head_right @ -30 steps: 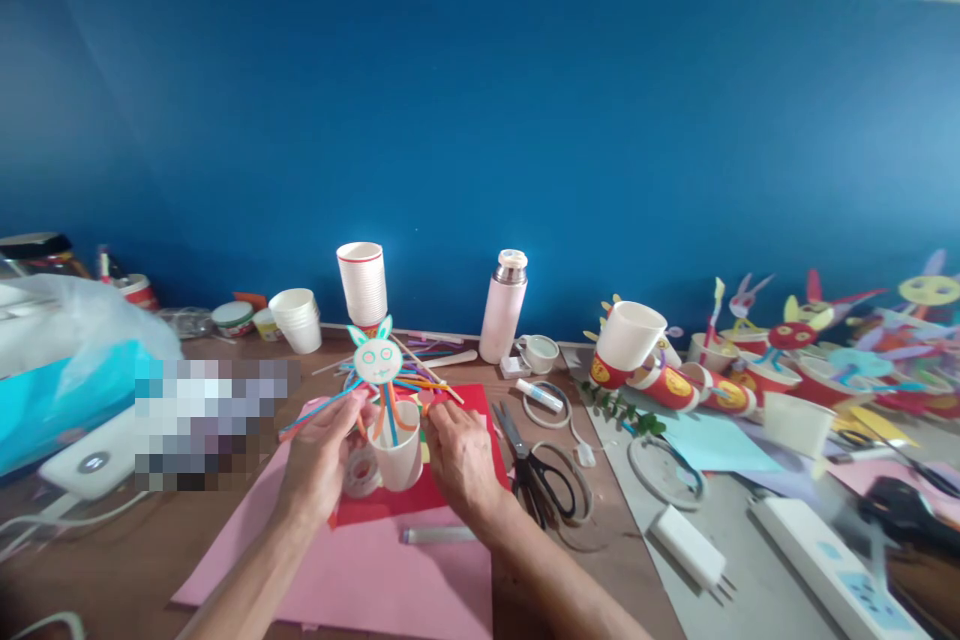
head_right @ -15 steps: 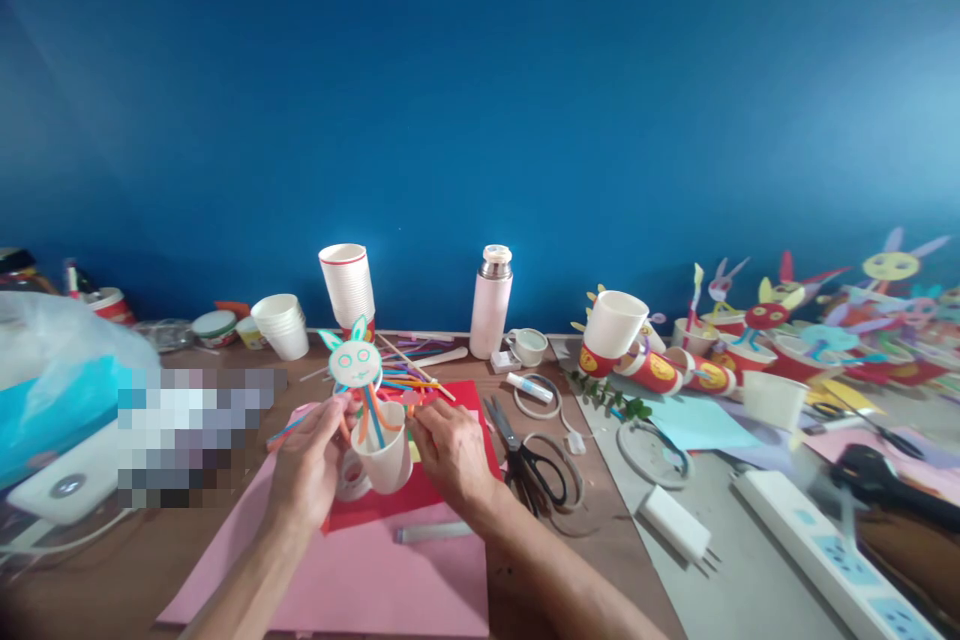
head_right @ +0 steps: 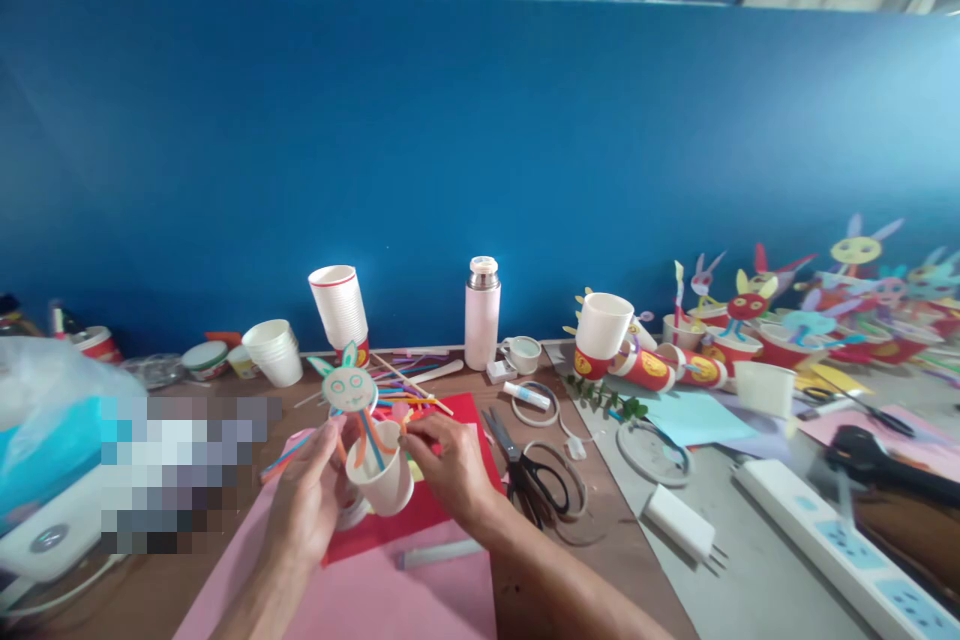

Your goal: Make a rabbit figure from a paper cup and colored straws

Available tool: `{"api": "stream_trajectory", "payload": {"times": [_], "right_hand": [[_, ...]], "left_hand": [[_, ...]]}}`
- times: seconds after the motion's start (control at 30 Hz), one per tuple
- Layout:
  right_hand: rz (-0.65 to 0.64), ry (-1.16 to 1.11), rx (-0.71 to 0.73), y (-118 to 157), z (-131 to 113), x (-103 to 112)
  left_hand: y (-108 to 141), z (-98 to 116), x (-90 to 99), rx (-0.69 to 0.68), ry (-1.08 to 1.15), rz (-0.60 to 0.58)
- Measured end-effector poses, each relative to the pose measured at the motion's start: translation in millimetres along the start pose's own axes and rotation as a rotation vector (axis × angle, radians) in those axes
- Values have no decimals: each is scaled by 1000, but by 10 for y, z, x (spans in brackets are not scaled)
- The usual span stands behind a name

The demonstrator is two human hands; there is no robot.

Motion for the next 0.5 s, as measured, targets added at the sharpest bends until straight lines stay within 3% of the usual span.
{"api": "stream_trajectory", "payload": {"times": [0.1,0.5], "right_hand": [[-16,-41,-27,-15,4,12],[-94,-15,-54,-18,-18,18]], "left_hand": [[-8,-19,-18,13,19,-81],[-18,-89,13,-21,-100,-100]]}}
Point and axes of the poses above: each hand's wrist, its own y-axis away from the middle knuckle, its own x-axis out of the back of the hand, z = x × y, the point moved 3 cm from there along -y, towards the middle knuckle, and after that the axes turned 6 degrees about x, right-handed, at the moved point
